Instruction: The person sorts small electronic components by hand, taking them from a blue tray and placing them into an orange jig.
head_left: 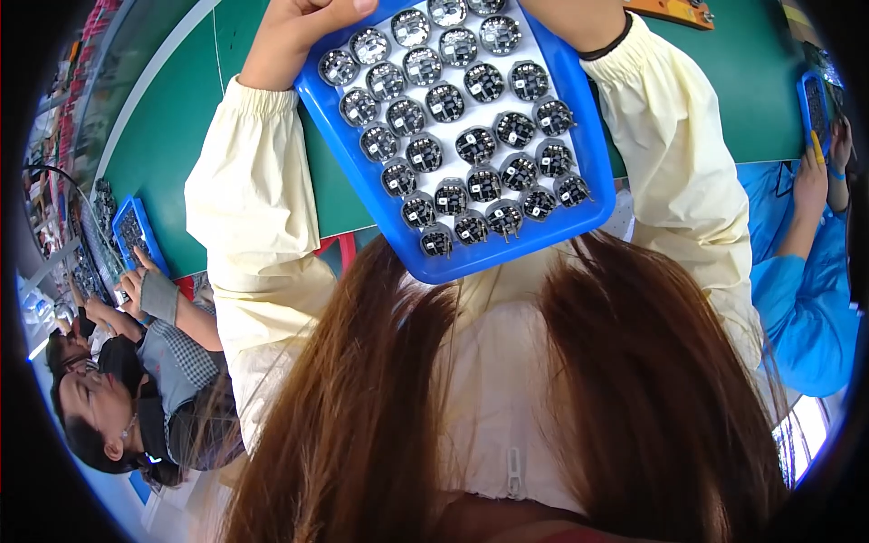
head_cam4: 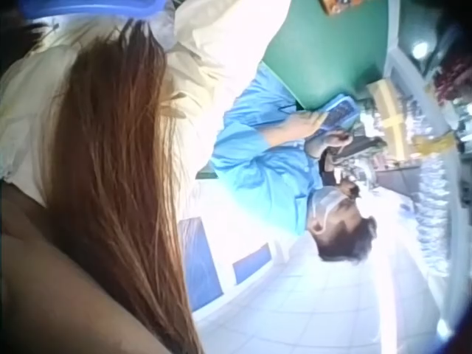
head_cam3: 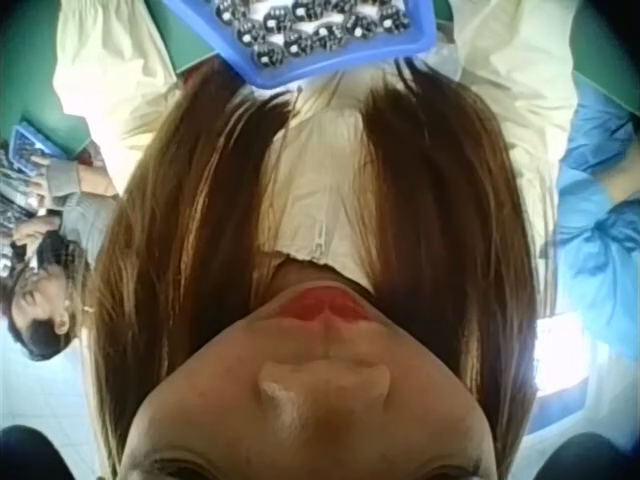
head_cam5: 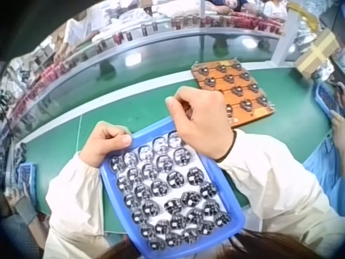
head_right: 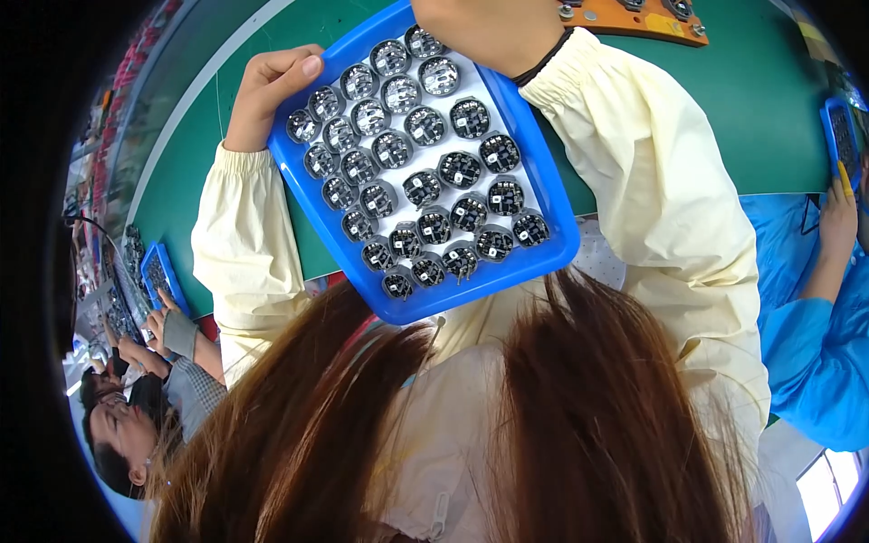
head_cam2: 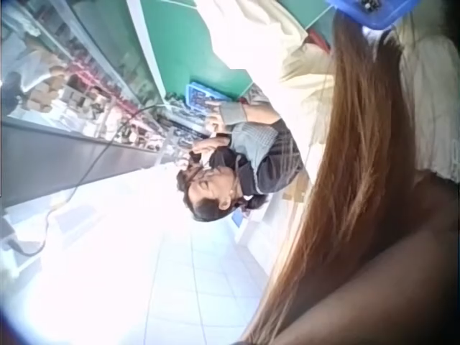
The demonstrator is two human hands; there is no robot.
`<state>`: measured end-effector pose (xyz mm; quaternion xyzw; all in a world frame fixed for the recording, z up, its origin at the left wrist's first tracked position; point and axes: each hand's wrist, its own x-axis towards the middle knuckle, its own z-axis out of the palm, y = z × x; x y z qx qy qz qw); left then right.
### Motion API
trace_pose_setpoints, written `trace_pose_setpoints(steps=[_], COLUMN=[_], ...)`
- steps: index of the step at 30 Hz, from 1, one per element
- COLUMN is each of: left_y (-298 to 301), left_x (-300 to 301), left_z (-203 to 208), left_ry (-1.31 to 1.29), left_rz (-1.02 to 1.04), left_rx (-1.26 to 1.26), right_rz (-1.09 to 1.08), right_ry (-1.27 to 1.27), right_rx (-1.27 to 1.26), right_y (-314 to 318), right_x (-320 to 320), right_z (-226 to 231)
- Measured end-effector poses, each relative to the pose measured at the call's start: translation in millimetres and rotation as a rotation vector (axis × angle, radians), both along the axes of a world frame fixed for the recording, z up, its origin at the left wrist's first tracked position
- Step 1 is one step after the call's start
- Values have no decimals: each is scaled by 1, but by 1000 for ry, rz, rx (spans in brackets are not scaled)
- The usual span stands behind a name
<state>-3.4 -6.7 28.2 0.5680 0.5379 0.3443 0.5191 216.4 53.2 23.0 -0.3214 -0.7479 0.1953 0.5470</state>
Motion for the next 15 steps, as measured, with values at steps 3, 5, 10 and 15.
trace_pose_setpoints(steps=[3, 5, 10, 15], left_y=[2, 0, 0, -1], left_x=[-2, -3, -8, -5], left_z=[-1, -1, -1, -2], left_ry=[-11, -14, -28, -23], left_rz=[0, -2, -13, -1], left_rx=[4, 14, 8, 15], right_rz=[2, 8, 18, 27], right_ry=[15, 22, 56, 67], right_rx=[-16, -34, -44, -59], right_y=[-1, -1, -3, 0], right_x=[1, 0, 1, 1], right_z=[2, 2, 1, -5])
